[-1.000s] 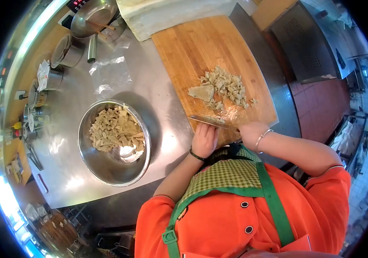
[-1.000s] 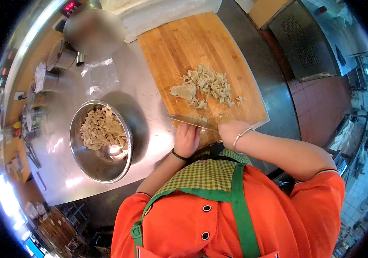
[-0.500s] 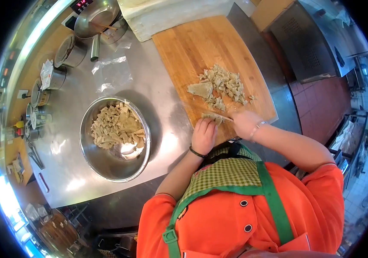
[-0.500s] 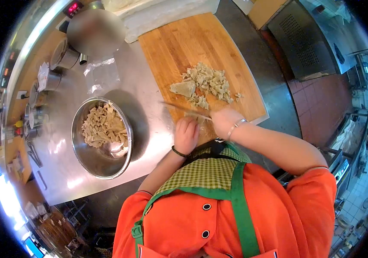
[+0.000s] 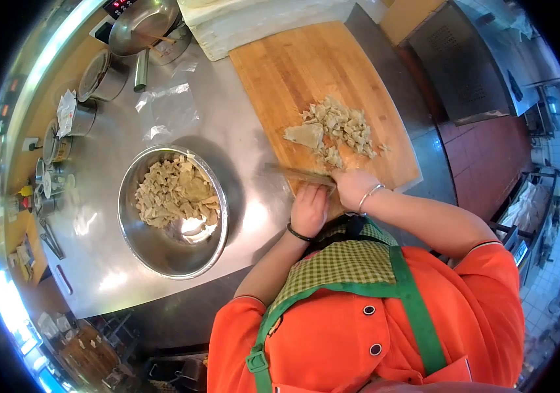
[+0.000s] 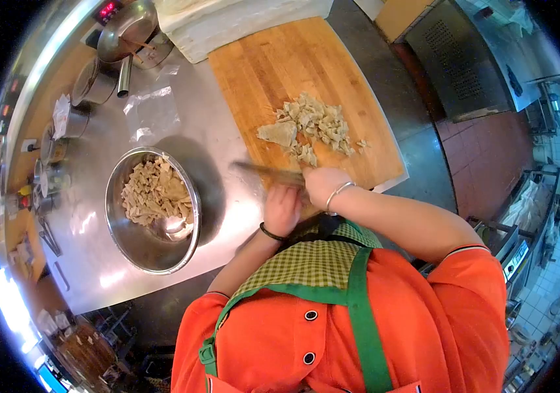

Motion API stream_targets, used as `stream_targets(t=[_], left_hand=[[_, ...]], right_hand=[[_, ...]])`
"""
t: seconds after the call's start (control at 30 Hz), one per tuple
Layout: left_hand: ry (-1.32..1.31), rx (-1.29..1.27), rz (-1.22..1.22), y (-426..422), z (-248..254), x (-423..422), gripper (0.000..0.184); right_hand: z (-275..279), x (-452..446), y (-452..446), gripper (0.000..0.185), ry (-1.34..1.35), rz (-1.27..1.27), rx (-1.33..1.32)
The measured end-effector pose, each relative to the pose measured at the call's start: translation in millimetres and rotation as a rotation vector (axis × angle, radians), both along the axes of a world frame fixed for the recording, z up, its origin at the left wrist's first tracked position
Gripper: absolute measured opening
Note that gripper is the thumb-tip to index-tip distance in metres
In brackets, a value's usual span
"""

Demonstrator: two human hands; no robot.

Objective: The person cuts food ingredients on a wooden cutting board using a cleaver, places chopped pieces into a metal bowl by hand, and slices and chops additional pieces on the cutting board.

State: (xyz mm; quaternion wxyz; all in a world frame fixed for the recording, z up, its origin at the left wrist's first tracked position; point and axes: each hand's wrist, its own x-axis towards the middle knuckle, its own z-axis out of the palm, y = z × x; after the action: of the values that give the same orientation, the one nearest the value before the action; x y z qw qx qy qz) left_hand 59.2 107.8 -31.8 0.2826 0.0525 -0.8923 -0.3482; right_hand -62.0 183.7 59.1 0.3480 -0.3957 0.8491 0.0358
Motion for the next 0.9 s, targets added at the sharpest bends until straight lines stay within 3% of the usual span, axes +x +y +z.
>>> stream_targets(t=[0.13, 0.3, 0.47, 0.83, 0.9], left_hand=[[0.079, 0.009, 0.041, 2, -3, -3, 0.022], [0.017, -0.002, 0.040, 3, -5, 2, 0.025], [0.025, -0.019, 0.032, 4, -9, 4, 0.027], [0.039, 0.013, 0.072, 7, -4, 3, 0.021], [0.083, 0.041, 0.072, 6, 0, 1, 0.017]], right_hand=[[0, -15, 2, 0.018, 0.013, -0.035, -0.005], [55, -3, 37, 0.019, -0.005, 0.064, 0.161], [36, 4, 28, 0.018, -0.055, 0.123, 0.231], [-18, -14, 3, 0.018, 0.060, -0.032, 0.020], [-4, -12, 20, 0.019, 0.089, -0.043, -0.085]])
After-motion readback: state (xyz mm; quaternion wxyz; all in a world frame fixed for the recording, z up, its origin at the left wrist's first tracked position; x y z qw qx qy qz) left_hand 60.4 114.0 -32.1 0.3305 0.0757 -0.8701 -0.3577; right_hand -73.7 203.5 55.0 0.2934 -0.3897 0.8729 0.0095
